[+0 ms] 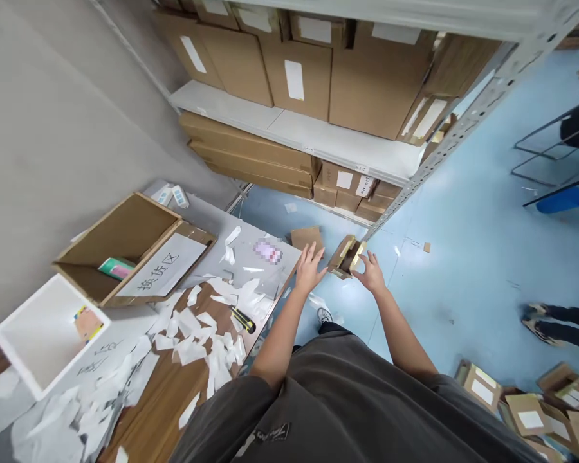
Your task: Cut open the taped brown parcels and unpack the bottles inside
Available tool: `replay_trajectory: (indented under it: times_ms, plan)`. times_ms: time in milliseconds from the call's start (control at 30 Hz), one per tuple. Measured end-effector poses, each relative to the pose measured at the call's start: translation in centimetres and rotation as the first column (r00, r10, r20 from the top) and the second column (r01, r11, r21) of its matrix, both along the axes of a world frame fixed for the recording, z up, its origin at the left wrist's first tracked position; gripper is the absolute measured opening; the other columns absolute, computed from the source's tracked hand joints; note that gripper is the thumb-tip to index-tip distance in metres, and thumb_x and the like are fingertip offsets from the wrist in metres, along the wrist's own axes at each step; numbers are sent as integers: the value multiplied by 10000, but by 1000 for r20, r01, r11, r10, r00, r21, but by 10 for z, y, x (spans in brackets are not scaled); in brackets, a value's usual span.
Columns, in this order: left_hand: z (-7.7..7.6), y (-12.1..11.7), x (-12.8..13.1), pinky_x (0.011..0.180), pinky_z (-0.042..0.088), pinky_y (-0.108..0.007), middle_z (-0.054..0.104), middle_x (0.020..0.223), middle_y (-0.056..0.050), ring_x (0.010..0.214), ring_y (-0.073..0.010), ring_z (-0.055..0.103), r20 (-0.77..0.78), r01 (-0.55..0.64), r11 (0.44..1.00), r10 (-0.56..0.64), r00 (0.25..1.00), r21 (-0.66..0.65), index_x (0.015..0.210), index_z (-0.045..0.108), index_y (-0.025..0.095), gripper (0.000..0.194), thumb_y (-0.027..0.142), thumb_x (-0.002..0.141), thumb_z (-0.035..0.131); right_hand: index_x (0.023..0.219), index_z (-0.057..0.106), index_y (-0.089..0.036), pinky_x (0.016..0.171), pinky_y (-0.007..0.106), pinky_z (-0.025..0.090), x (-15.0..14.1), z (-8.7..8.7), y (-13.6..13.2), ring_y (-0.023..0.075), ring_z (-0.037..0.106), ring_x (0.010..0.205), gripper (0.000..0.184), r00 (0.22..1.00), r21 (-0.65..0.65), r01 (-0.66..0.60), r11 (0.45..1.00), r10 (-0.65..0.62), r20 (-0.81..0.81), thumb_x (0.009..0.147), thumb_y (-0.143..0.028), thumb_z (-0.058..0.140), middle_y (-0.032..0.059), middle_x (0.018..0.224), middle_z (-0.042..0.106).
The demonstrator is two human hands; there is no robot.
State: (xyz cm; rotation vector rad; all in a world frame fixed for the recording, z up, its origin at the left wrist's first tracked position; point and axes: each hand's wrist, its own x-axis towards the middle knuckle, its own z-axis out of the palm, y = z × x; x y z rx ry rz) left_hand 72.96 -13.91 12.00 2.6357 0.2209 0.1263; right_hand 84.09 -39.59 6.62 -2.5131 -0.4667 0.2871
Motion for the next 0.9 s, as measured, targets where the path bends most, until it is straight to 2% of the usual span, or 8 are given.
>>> replay_trajectory:
  times_ms: [133,267,367,467,567,700,800,900]
  plan:
    - [-2,20,-39,1343,367,-552,359,1789,-92,1677,-353,278,-1,-161,987,161,987,1,1654,496,285,714,332,981,729,1479,645,-181,1264,587,429,2,0,30,392,466,1545,616,982,77,-175,982,169,82,903,-366,760,207,1621,529]
    - [-2,40,-94,1339,369,-573,373,1780,-92,1654,-358,322,-7,-335,942,335,942,17,1644,509,288,706,311,973,727,1518,613,-183,1270,582,418,-6,14,89,381,462,1539,608,923,111,-376,920,361,132,946,-378,687,197,1624,525]
    - [5,53,-150,1342,359,-579,373,1779,-97,1652,-356,320,11,-469,883,469,883,20,1641,513,282,692,313,980,713,1552,584,-191,1274,584,409,-31,30,140,386,452,1543,644,859,130,-506,853,484,169,953,-408,674,192,1658,490]
    - [17,61,-221,1343,353,-582,377,1776,-102,1648,-362,321,54,-599,800,598,800,24,1633,525,275,679,309,980,709,1565,579,-200,1282,596,391,-77,48,189,400,441,1549,668,768,141,-636,758,606,205,941,-416,683,187,1675,476]
    - [29,60,-307,1336,363,-577,375,1774,-102,1641,-365,330,105,-715,698,709,697,34,1611,551,271,669,298,967,728,1569,582,-216,1291,596,377,-147,64,233,396,445,1546,673,623,147,-781,607,742,247,931,-403,689,176,1670,488]
    - [36,40,-450,1312,397,-563,380,1769,-107,1610,-371,375,116,-853,522,846,521,25,1606,556,280,709,296,933,777,1570,577,-209,1275,596,401,-273,74,282,389,456,1538,682,390,129,-921,368,878,277,928,-411,689,189,1665,488]
    - [36,8,-566,1309,396,-556,383,1766,-117,1599,-375,390,91,-938,347,933,347,15,1622,538,278,766,302,906,810,1587,556,-203,1264,598,415,-383,73,307,389,450,1549,709,195,111,-979,170,940,281,926,-423,693,199,1668,480]
    - [33,-38,-675,1304,395,-555,376,1769,-141,1609,-381,376,57,-990,140,988,141,12,1646,507,259,804,324,906,814,1611,530,-216,1268,609,405,-497,69,317,391,443,1558,733,-5,104,-994,-37,957,289,928,-421,697,197,1685,459]
